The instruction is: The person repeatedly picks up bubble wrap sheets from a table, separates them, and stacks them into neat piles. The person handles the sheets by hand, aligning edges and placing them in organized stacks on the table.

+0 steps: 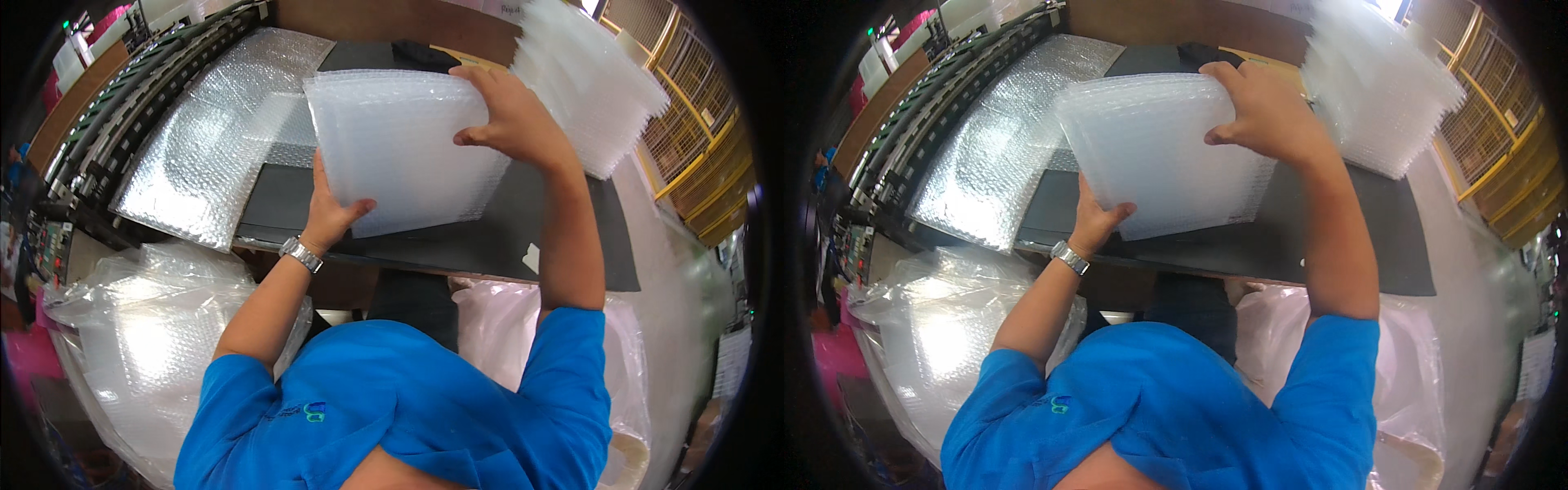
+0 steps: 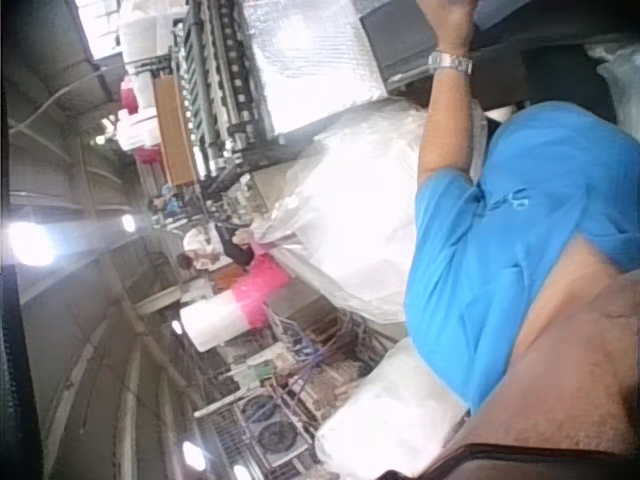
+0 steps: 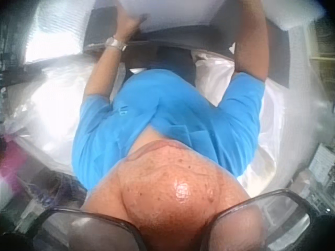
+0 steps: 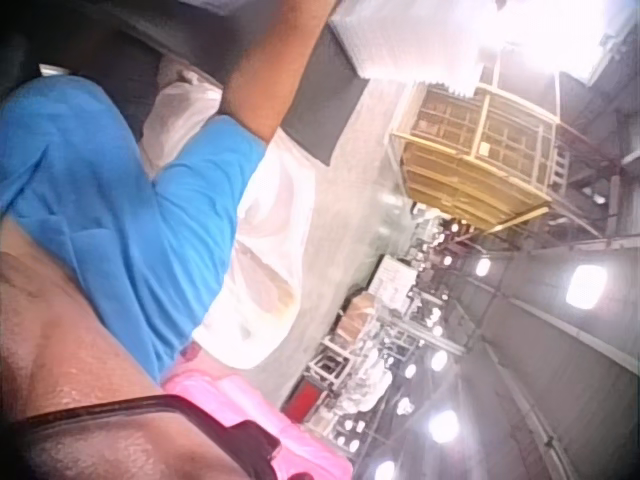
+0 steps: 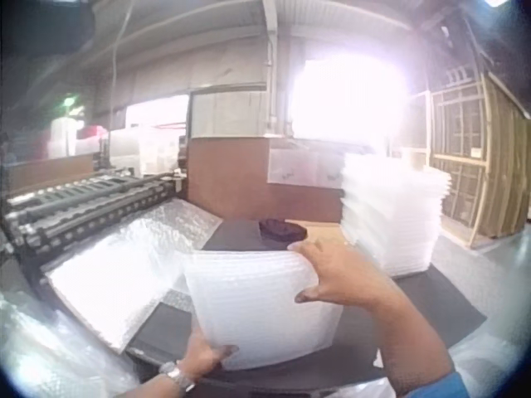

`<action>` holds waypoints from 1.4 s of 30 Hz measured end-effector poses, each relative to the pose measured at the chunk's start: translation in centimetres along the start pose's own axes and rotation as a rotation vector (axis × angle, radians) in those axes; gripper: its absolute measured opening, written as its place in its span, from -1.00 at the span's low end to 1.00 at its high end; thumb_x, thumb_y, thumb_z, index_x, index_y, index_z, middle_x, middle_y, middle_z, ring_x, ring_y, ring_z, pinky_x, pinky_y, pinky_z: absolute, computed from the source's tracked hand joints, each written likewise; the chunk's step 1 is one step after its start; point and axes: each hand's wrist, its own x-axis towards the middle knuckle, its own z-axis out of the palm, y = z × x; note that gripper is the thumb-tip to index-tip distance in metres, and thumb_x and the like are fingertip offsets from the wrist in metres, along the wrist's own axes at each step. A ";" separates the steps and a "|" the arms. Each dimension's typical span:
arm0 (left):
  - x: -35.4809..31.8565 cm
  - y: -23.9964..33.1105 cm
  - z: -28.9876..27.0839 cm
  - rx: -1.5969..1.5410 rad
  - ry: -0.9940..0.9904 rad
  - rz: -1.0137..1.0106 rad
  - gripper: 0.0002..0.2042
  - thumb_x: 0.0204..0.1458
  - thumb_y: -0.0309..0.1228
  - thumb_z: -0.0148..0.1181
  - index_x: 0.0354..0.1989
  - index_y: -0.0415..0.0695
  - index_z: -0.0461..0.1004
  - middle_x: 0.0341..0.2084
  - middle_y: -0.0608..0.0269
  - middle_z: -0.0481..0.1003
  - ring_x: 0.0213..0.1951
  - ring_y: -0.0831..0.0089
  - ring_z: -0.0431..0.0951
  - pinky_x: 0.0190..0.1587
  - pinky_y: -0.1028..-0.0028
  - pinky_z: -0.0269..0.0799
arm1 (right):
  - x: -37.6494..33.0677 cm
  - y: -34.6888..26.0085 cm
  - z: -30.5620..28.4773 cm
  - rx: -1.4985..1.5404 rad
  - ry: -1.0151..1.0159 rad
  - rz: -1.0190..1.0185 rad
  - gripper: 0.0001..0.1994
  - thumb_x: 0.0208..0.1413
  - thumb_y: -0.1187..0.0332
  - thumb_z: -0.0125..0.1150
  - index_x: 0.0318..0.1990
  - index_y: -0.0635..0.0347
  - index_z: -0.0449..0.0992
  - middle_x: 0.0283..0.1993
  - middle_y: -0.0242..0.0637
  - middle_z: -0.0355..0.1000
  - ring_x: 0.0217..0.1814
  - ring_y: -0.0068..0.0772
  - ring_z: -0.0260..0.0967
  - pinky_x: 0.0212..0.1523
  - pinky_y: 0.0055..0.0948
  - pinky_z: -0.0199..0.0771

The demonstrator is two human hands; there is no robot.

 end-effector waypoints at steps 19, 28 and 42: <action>-2.0 -1.2 -1.0 -0.174 -0.061 -0.209 -0.35 -0.23 -0.24 0.25 0.03 -0.22 0.09 -0.13 0.01 0.32 -0.09 0.27 0.35 -0.06 0.37 0.25 | 0.5 2.8 2.0 0.953 0.541 0.269 -0.60 -0.02 0.21 0.16 -0.04 0.17 0.31 -0.32 -0.46 0.22 -0.31 -0.65 0.14 -0.25 -0.61 0.17; -2.0 -1.1 -1.1 -0.100 -0.078 -0.158 -0.39 -0.20 -0.25 0.24 0.02 -0.18 0.10 -0.20 0.01 0.36 -0.15 0.26 0.40 -0.10 0.37 0.29 | 5.1 2.6 -2.8 0.484 0.013 0.091 -0.71 0.04 0.23 0.06 -0.19 0.26 0.42 -0.25 -0.35 0.39 -0.15 -0.53 0.26 -0.08 -0.54 0.18; -2.1 -1.2 -1.2 -0.105 -0.077 -0.118 -0.38 -0.20 -0.30 0.24 0.03 -0.21 0.08 -0.17 0.00 0.35 -0.12 0.24 0.39 -0.07 0.39 0.26 | 7.9 4.2 -1.3 0.472 -0.298 0.030 -0.86 0.02 0.31 0.08 -0.37 0.20 0.41 -0.39 -0.44 0.36 -0.26 -0.61 0.22 -0.17 -0.61 0.18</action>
